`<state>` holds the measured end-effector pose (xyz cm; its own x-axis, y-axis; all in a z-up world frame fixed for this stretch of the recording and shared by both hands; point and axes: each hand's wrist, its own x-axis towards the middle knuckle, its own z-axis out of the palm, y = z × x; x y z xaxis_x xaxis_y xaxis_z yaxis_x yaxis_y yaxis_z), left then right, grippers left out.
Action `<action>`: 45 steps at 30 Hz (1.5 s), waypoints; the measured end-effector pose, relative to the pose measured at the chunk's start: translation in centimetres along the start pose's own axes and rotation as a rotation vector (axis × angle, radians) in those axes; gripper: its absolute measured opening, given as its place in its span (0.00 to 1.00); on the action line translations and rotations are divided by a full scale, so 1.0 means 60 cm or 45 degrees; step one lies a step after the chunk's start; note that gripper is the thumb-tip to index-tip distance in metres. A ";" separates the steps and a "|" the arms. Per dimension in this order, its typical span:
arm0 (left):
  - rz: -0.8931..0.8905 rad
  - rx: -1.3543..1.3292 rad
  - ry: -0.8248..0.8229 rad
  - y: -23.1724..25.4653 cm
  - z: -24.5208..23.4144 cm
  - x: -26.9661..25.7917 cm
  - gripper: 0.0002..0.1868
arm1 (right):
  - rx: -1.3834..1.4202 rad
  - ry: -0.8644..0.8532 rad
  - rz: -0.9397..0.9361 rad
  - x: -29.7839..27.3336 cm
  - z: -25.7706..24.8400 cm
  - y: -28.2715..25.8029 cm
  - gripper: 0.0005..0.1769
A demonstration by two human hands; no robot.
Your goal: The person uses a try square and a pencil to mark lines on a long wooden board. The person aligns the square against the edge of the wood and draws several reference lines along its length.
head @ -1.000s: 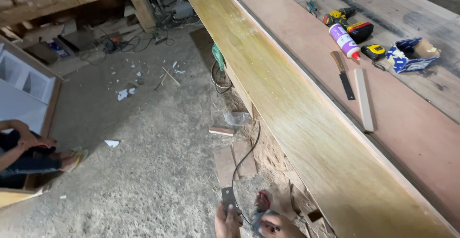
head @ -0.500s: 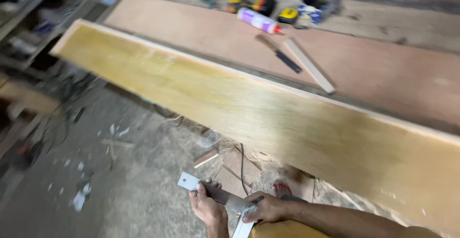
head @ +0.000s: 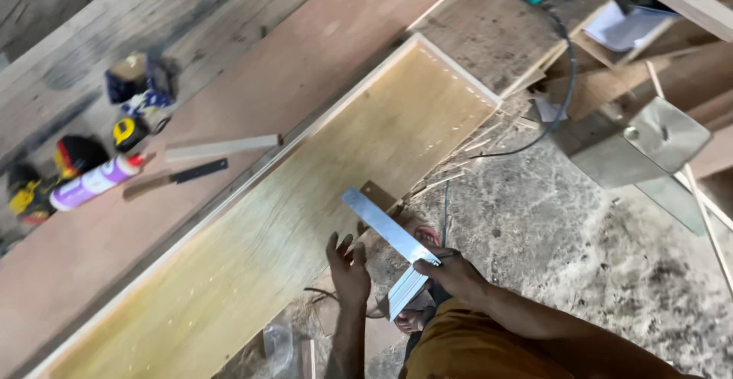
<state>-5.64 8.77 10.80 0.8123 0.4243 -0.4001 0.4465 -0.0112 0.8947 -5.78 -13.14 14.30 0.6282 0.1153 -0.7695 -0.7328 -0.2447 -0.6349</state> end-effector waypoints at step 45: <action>1.077 1.408 -0.735 0.094 0.528 0.264 0.66 | 0.689 0.560 -0.192 0.383 -0.339 -0.109 0.26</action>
<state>21.62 -13.25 3.20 0.8819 -0.4576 -0.1139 -0.3799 -0.8325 0.4033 18.74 -28.46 2.16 0.6965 -0.3171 -0.6436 -0.5850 0.2683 -0.7653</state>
